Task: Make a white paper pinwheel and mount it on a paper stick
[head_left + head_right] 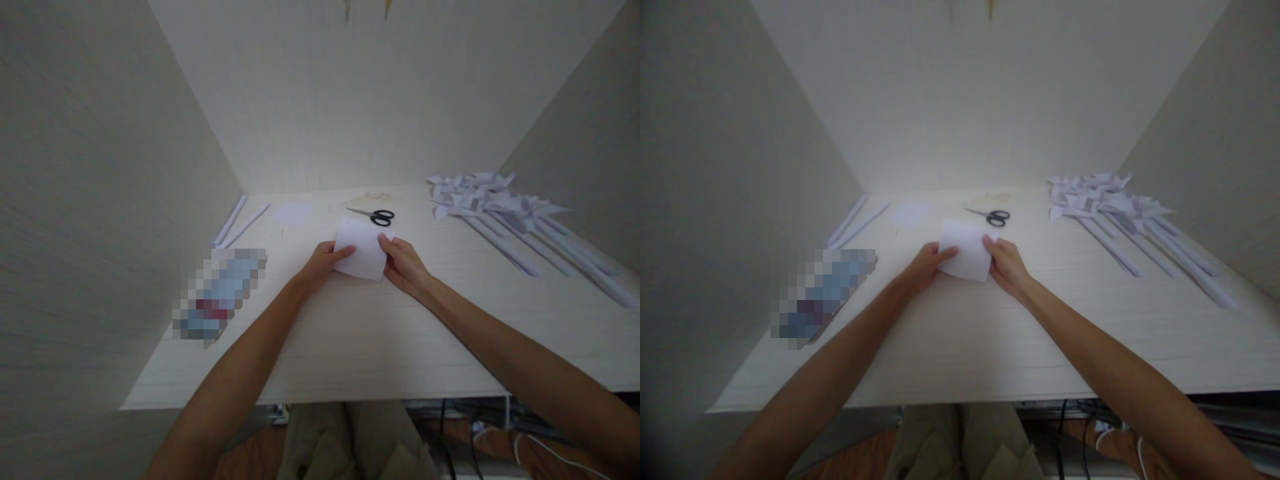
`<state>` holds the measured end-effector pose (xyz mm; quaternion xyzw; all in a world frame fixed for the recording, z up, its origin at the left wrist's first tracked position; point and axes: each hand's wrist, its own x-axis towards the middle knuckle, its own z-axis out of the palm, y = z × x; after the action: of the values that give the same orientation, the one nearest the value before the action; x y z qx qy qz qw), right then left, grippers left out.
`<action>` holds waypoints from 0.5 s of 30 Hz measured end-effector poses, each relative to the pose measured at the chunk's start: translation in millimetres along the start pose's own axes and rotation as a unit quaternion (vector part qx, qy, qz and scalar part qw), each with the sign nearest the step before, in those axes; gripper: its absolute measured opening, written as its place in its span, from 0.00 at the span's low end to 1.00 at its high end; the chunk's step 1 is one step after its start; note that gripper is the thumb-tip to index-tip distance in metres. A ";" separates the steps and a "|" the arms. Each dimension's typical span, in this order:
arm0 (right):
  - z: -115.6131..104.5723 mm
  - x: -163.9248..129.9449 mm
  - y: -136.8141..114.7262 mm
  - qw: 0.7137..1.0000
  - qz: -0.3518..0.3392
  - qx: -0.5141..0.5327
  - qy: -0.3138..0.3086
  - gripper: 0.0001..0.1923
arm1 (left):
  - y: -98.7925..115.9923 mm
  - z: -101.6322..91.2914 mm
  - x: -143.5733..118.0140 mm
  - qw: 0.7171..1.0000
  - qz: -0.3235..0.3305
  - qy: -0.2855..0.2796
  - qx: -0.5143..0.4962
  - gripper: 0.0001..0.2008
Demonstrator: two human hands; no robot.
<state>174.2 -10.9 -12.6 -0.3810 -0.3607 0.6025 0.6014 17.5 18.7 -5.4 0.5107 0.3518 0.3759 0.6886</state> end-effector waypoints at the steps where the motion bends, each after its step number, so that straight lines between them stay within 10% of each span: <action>1: -0.1 0.1 0.6 1.000 -0.001 -0.002 0.001 0.13 | 0.3 1.3 -1.0 1.000 0.001 0.004 0.007 0.13; 15: -0.6 -8.0 -8.5 0.971 -0.140 -0.185 -0.055 0.21 | 2.9 2.1 0.8 0.977 0.080 0.185 0.069 0.16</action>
<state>178.4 -18.7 -5.1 -0.3972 -0.5482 0.4556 0.5781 19.2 19.0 -2.2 0.5049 0.4569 0.4923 0.5421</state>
